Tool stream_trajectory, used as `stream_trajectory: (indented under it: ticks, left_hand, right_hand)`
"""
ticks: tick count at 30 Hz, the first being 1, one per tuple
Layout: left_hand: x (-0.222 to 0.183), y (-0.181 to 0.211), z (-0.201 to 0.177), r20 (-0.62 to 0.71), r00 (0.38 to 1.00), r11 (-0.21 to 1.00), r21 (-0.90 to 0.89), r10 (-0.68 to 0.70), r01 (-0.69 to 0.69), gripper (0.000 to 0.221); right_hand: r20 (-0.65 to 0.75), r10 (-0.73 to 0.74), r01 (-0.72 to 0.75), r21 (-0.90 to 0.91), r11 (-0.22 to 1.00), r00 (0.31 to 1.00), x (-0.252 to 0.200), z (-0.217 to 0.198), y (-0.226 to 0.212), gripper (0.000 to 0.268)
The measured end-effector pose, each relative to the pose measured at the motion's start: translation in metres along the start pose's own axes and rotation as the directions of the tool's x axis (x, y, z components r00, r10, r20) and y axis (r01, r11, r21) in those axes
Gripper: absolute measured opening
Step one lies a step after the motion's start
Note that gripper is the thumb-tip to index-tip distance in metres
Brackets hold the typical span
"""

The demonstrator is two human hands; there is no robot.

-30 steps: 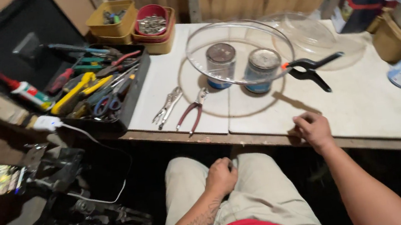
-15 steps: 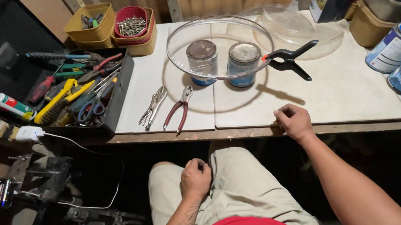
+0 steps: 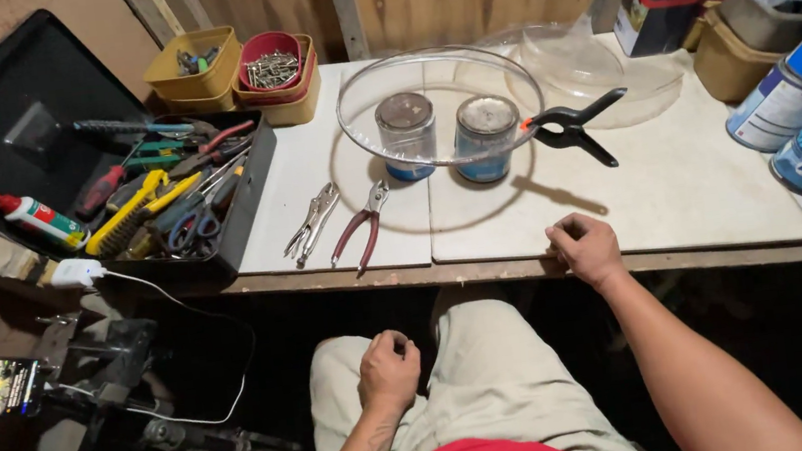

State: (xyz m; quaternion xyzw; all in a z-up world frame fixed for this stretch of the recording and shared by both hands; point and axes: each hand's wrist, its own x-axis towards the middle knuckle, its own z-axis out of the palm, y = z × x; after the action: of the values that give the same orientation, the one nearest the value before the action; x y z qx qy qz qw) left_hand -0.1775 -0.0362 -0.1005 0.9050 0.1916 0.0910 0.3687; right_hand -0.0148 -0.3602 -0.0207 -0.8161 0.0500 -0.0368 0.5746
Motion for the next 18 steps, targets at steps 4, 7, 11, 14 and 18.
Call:
stream_trajectory:
  ticks: [4,7,11,14,18]
  left_hand:
    - [-0.008,0.010,-0.007,0.028,1.000,1.000,0.005,-0.015,0.015,0.018]
    - [-0.008,0.005,-0.010,0.026,0.999,0.999,0.018,-0.034,0.034,0.018]
    - [-0.006,0.003,-0.013,0.025,0.998,0.998,0.036,-0.061,0.060,0.019]
    - [-0.003,0.000,-0.011,0.030,0.998,0.998,0.042,-0.056,0.054,0.020]
    - [-0.001,-0.008,-0.004,0.005,1.000,1.000,0.021,-0.001,0.001,0.018]
  right_hand:
    - [0.011,-0.043,0.043,0.016,0.999,0.999,0.004,0.000,0.009,0.016]
    - [0.004,-0.070,0.070,0.028,0.997,0.998,0.008,0.001,0.015,0.018]
    - [-0.018,-0.090,0.091,0.081,0.993,0.996,0.010,0.002,0.021,0.017]
    - [-0.011,-0.073,0.074,0.176,0.982,0.997,0.010,0.002,0.021,0.018]
    - [-0.012,-0.071,0.072,0.126,0.989,0.997,0.008,0.002,0.015,0.018]
